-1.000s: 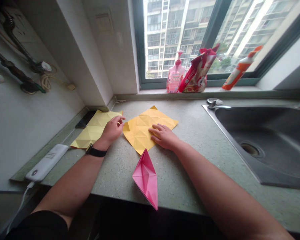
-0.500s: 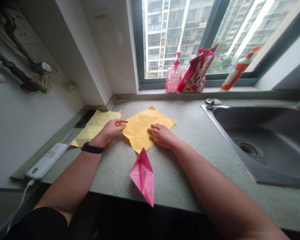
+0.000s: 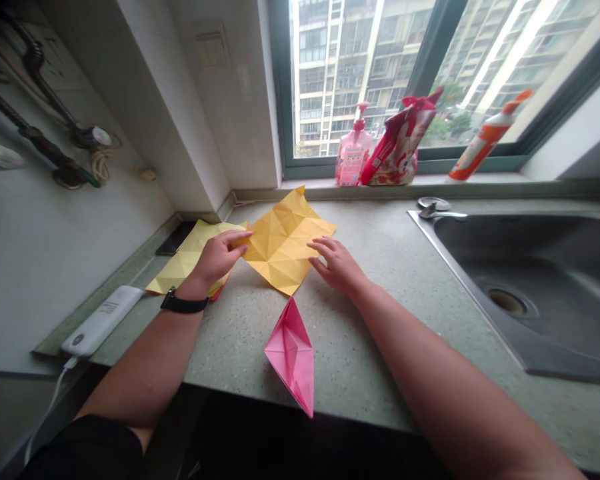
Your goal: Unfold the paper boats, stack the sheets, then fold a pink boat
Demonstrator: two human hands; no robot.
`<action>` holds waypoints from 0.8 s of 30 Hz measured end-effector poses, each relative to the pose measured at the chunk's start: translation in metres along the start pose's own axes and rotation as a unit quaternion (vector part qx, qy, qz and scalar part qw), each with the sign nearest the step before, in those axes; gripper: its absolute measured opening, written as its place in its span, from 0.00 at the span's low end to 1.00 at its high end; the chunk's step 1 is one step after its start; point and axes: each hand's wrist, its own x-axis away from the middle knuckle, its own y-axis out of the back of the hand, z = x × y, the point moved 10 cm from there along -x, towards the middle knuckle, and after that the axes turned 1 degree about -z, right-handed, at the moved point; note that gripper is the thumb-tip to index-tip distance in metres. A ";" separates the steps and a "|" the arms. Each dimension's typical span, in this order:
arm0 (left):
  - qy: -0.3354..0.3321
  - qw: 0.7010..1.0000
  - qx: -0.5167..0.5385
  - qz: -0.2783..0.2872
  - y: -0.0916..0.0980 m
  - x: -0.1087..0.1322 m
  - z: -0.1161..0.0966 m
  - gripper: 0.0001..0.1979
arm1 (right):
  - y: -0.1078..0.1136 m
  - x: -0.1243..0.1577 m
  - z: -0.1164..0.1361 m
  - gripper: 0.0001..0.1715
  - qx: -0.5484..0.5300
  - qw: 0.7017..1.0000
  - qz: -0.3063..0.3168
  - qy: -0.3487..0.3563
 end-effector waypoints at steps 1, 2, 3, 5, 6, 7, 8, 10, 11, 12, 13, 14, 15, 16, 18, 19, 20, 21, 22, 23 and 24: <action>0.014 1.000 0.016 -0.013 0.007 -0.001 0.003 0.20 | 0.007 -0.001 0.001 0.24 -0.004 1.000 -0.024 -0.002; 0.032 0.999 0.031 -0.027 0.016 -0.002 0.007 0.20 | 0.014 -0.001 0.002 0.23 -0.006 0.999 -0.046 -0.005; 0.052 0.997 0.046 -0.041 0.025 -0.003 0.011 0.21 | 0.019 -0.001 0.002 0.23 -0.008 0.998 -0.063 -0.007; 0.091 0.991 0.068 -0.068 0.048 -0.003 0.020 0.23 | 0.025 0.000 0.002 0.22 -0.012 0.996 -0.084 -0.012; 0.104 0.988 0.080 -0.083 0.062 -0.002 0.022 0.24 | 0.027 0.001 0.002 0.22 -0.014 0.996 -0.088 -0.014; 0.114 0.984 0.095 -0.097 0.076 0.000 0.025 0.25 | 0.027 0.001 0.002 0.21 -0.017 0.996 -0.090 -0.016; 0.123 0.980 0.109 -0.114 0.091 0.004 0.028 0.26 | 0.027 0.001 0.001 0.21 -0.019 0.996 -0.090 -0.018; 0.143 0.971 0.124 -0.148 0.124 0.015 0.036 0.29 | 0.025 0.001 -0.002 0.20 -0.024 0.996 -0.085 -0.022; 0.153 0.967 0.126 -0.161 0.139 0.022 0.041 0.30 | 0.024 0.001 -0.003 0.20 -0.026 0.996 -0.082 -0.023; 0.168 0.962 0.130 -0.173 0.153 0.031 0.047 0.30 | 0.023 0.001 -0.004 0.19 -0.027 0.996 -0.079 -0.024; 0.187 0.955 0.134 -0.186 0.166 0.041 0.055 0.30 | 0.022 0.001 -0.005 0.19 -0.028 0.996 -0.078 -0.025; 0.212 0.950 0.133 -0.188 0.176 0.052 0.064 0.30 | 0.022 0.001 -0.005 0.18 -0.028 0.996 -0.079 -0.025; 0.238 0.944 0.130 -0.187 0.183 0.062 0.074 0.30 | 0.021 0.001 -0.005 0.18 -0.028 0.996 -0.079 -0.023; 0.261 0.940 0.125 -0.183 0.188 0.073 0.084 0.30 | 0.021 0.001 -0.005 0.18 -0.028 0.996 -0.078 -0.021; 0.291 0.934 0.122 -0.166 0.192 0.089 0.101 0.30 | 0.019 0.001 -0.003 0.17 -0.027 0.997 -0.076 -0.016; 0.304 0.932 0.124 -0.153 0.190 0.094 0.109 0.30 | 0.019 0.001 -0.002 0.17 -0.027 0.997 -0.073 -0.013; 0.317 0.930 0.124 -0.142 0.188 0.099 0.116 0.31 | 0.018 0.001 -0.002 0.17 -0.026 0.997 -0.070 -0.011; 0.330 0.927 0.121 -0.133 0.185 0.103 0.123 0.31 | 0.017 0.001 -0.002 0.18 -0.025 0.997 -0.067 -0.010; 0.339 0.925 0.115 -0.126 0.182 0.105 0.128 0.32 | 0.017 0.001 -0.002 0.18 -0.023 0.998 -0.064 -0.009; 0.346 0.924 0.106 -0.122 0.179 0.105 0.132 0.31 | 0.016 0.001 -0.003 0.18 -0.022 0.998 -0.062 -0.010; 0.350 0.924 0.097 -0.117 0.177 0.104 0.135 0.31 | 0.016 0.001 -0.003 0.18 -0.021 0.998 -0.059 -0.010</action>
